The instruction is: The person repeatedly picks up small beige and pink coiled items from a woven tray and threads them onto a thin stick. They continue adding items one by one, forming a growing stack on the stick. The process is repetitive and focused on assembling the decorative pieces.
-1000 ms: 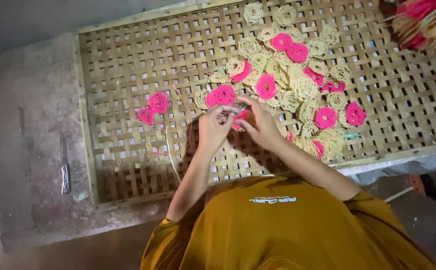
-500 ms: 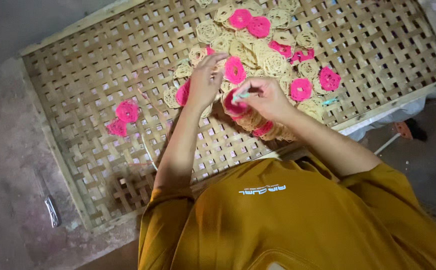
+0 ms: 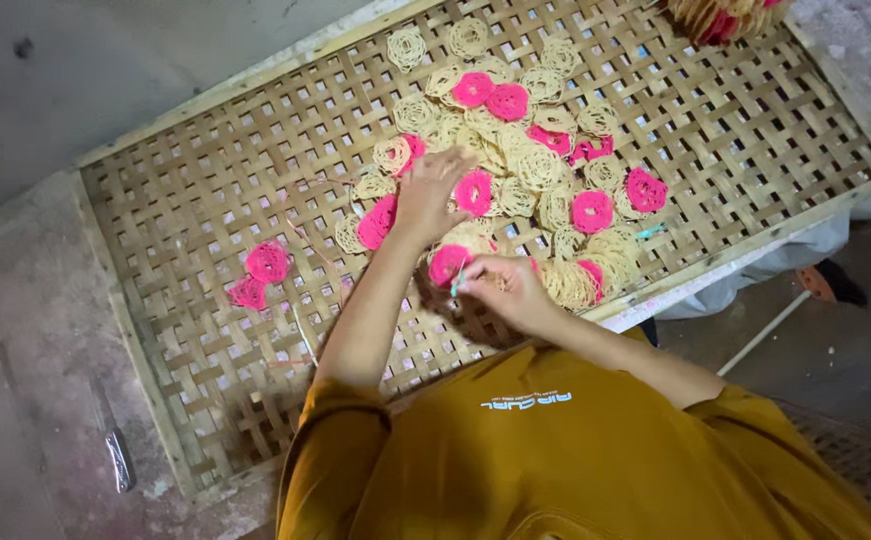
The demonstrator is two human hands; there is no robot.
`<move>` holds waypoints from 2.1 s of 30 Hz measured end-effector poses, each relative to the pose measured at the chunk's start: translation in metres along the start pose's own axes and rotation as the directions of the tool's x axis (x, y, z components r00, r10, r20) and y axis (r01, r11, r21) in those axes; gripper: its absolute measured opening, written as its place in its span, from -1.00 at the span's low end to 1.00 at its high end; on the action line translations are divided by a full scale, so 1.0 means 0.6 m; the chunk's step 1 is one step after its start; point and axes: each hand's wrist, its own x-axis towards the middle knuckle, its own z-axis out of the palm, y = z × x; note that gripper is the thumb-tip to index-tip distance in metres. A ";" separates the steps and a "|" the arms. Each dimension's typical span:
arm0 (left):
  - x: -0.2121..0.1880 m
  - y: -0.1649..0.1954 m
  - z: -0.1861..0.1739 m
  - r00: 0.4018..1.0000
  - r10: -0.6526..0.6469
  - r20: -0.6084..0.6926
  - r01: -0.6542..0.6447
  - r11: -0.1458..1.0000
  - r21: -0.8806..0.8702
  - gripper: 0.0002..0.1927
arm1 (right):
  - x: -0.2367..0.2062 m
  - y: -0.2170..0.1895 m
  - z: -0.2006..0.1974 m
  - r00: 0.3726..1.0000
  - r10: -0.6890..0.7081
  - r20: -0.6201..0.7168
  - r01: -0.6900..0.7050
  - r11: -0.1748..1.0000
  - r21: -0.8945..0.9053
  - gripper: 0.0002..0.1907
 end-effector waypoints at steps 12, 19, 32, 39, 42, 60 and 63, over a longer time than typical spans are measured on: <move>0.004 0.026 0.003 0.985 0.019 0.169 -0.037 0.994 0.101 -0.43 | -0.026 -0.005 0.010 0.998 0.010 -0.067 -0.007 0.998 0.056 -0.93; -0.037 -0.020 0.000 0.990 0.138 -0.019 -0.137 0.988 0.078 -0.60 | -0.008 0.009 0.003 0.992 0.032 -0.119 -0.014 0.989 0.149 -0.93; -0.213 -0.009 0.019 0.665 -0.746 -0.020 0.411 0.389 -0.824 -0.62 | 0.111 -0.016 0.016 0.955 -0.246 -0.169 0.157 0.895 -0.417 -0.90; -0.219 0.048 -0.056 0.754 -0.546 -0.366 0.223 0.736 -0.639 -0.67 | 0.140 -0.045 0.047 0.951 -0.276 -0.137 0.188 0.872 -0.453 -0.90; -0.210 0.066 -0.079 0.759 -0.518 -0.395 0.195 0.759 -0.621 -0.69 | 0.140 -0.041 0.042 0.953 -0.265 -0.148 0.173 0.875 -0.453 -0.91; -0.217 0.025 -0.006 0.858 -0.510 -0.057 0.469 0.825 -0.314 -0.71 | 0.168 -0.009 0.038 0.996 0.079 0.039 -0.071 0.984 -0.166 -0.93; -0.231 0.024 -0.004 0.895 -0.427 -0.131 0.338 0.839 -0.426 -0.65 | 0.174 -0.004 0.033 0.999 -0.001 0.053 0.011 0.984 -0.178 -0.92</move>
